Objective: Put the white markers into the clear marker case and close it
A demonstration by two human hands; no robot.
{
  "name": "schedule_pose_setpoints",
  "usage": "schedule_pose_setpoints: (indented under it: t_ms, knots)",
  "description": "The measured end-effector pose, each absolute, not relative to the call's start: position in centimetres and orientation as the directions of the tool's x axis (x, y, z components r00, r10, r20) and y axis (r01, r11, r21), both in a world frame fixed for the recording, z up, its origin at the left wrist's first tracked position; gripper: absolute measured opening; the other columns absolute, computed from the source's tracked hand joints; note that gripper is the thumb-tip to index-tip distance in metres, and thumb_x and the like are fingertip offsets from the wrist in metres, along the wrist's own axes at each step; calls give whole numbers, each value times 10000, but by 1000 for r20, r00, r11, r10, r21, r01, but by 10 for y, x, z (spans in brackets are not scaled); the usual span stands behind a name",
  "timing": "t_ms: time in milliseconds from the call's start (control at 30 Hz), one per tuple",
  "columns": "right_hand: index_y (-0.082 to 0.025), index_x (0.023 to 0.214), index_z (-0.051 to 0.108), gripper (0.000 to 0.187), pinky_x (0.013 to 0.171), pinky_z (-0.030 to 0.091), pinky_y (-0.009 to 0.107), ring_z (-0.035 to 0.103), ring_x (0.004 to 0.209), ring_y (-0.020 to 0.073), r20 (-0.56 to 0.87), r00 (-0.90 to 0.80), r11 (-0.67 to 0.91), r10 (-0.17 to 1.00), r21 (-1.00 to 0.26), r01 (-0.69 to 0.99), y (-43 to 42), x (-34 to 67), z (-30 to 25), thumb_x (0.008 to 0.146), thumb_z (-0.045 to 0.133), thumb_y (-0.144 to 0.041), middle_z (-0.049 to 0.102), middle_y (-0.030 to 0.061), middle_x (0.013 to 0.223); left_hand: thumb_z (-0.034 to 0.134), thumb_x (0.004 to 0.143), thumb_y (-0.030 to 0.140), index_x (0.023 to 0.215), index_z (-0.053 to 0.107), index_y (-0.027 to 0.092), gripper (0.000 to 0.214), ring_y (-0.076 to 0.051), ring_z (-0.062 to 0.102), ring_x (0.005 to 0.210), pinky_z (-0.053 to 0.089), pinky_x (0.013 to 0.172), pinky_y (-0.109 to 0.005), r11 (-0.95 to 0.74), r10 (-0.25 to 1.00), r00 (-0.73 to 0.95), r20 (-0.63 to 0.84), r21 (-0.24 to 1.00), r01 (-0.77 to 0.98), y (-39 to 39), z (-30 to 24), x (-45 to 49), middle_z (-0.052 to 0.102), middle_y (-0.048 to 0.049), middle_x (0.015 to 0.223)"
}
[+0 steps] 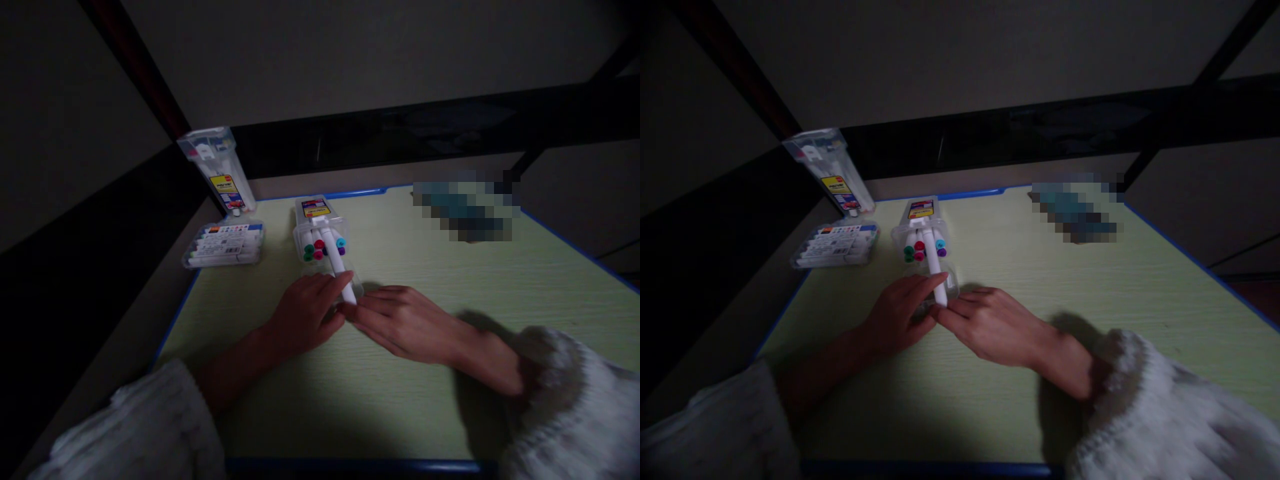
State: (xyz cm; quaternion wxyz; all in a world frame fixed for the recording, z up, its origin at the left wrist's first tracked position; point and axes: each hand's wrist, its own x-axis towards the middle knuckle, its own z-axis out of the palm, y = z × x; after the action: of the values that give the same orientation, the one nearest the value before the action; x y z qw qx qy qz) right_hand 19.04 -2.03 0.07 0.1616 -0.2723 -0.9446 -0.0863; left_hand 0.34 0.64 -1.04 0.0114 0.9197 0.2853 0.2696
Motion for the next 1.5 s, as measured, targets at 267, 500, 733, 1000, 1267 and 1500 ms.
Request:
schedule_pose_setpoints:
  t_ms: [267, 500, 733, 1000, 1267, 1500]
  knots:
    - [-144, 887, 551, 217, 557, 375, 265, 496, 571, 130, 363, -802, 842, 475, 77, 533, -21, 190, 1, 896, 336, -173, 544, 7, 642, 473, 754, 221, 1151, 431, 109, 414, -195, 587, 796, 493, 701, -326, -840, 522, 684, 511, 169, 515, 6, -11, 4, 624, -90, 928]
    - [-152, 882, 549, 202, 578, 385, 270, 515, 611, 137, 347, -806, 843, 479, 76, 533, -20, 191, 0, 889, 347, -168, 560, 13, 671, 469, 773, 246, 1151, 432, 112, 403, -194, 594, 782, 494, 693, -330, -843, 515, 674, 530, 171, 509, 6, -11, 3, 630, -87, 903]
    - [-137, 945, 539, 215, 559, 397, 265, 505, 574, 132, 385, -795, 842, 469, 77, 534, -20, 190, 1, 893, 332, -168, 550, 10, 647, 446, 805, 221, 1155, 429, 133, 362, -183, 593, 777, 493, 688, -321, -853, 496, 677, 544, 163, 495, 5, -10, 2, 631, -80, 895]
    - [-132, 970, 520, 207, 565, 417, 268, 519, 573, 136, 381, -792, 840, 476, 71, 539, -20, 190, 2, 892, 330, -163, 555, 9, 651, 469, 813, 206, 1100, 475, 129, 297, -170, 585, 721, 491, 655, -307, -866, 455, 651, 607, 134, 481, 6, -12, 1, 630, -64, 825]
    - [-122, 1024, 506, 226, 562, 420, 264, 528, 582, 134, 376, -791, 841, 483, 55, 539, -21, 190, 3, 891, 328, -161, 564, 14, 665, 452, 833, 217, 1112, 486, 136, 293, -166, 586, 738, 488, 667, -306, -857, 469, 648, 600, 133, 497, 5, -12, 0, 627, -63, 831]
    - [-120, 1086, 476, 243, 595, 443, 275, 533, 615, 139, 372, -793, 842, 482, 53, 537, -20, 191, 1, 882, 349, -150, 571, 21, 720, 470, 830, 203, 1101, 488, 130, 282, -167, 589, 749, 498, 680, -303, -849, 477, 631, 613, 133, 512, 6, -12, 0, 632, -61, 846]
